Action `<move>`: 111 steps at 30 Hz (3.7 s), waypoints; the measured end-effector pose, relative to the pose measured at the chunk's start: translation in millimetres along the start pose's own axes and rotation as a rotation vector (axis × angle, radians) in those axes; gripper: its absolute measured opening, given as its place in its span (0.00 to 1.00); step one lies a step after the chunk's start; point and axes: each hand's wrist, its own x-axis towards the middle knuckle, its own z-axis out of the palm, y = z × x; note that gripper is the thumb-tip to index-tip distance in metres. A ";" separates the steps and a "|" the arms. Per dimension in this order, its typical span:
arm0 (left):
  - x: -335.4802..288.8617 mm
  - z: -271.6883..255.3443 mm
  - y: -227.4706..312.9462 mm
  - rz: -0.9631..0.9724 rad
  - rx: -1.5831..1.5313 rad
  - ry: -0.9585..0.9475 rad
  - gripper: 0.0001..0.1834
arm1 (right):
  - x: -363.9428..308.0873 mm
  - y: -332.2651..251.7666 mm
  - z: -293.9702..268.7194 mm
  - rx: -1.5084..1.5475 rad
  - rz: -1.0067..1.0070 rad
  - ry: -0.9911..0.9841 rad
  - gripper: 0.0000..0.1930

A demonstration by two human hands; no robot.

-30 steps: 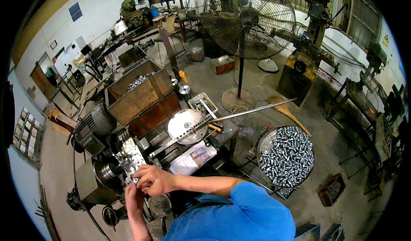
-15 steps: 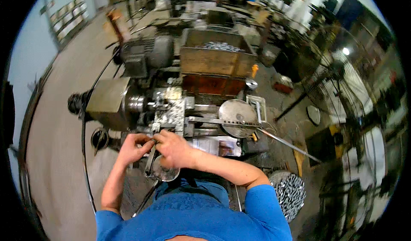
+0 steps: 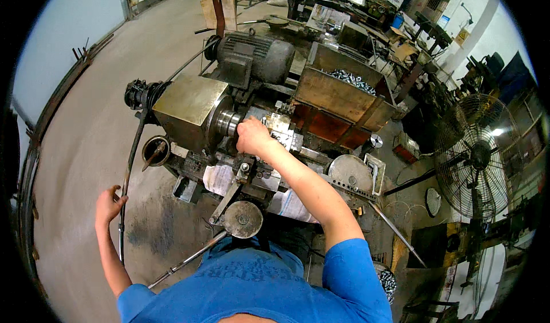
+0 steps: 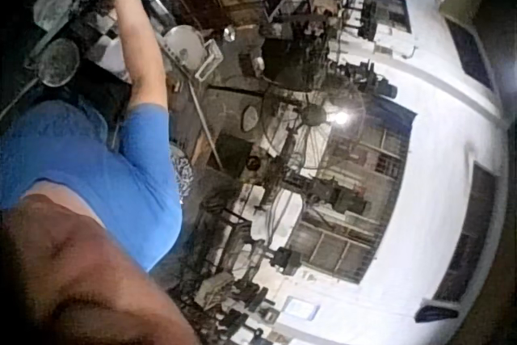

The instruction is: The person operates a lathe machine by repeatedly pulling a lever and turning a wheel to process small metal components, then picks them up and places them into a container.

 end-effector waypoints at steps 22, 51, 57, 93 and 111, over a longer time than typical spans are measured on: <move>92.4 49.0 -111.1 0.037 0.121 0.497 0.15 | 1.4 -9.3 -22.9 0.388 0.130 0.256 0.10; 56.5 274.0 -67.4 -0.127 -0.319 -0.540 0.21 | -556.3 158.1 145.1 -0.376 1.396 0.123 0.17; 29.0 268.8 -54.9 -0.276 -0.471 -0.589 0.19 | -508.4 44.8 129.9 -0.116 1.514 0.116 0.22; 92.7 308.6 2.6 0.111 0.161 -0.280 0.19 | -465.1 226.8 107.7 -0.264 1.113 0.490 0.32; 75.7 15.2 -58.3 -0.220 -0.039 0.286 0.18 | -4.8 -12.8 -7.2 -0.190 -0.037 -0.045 0.11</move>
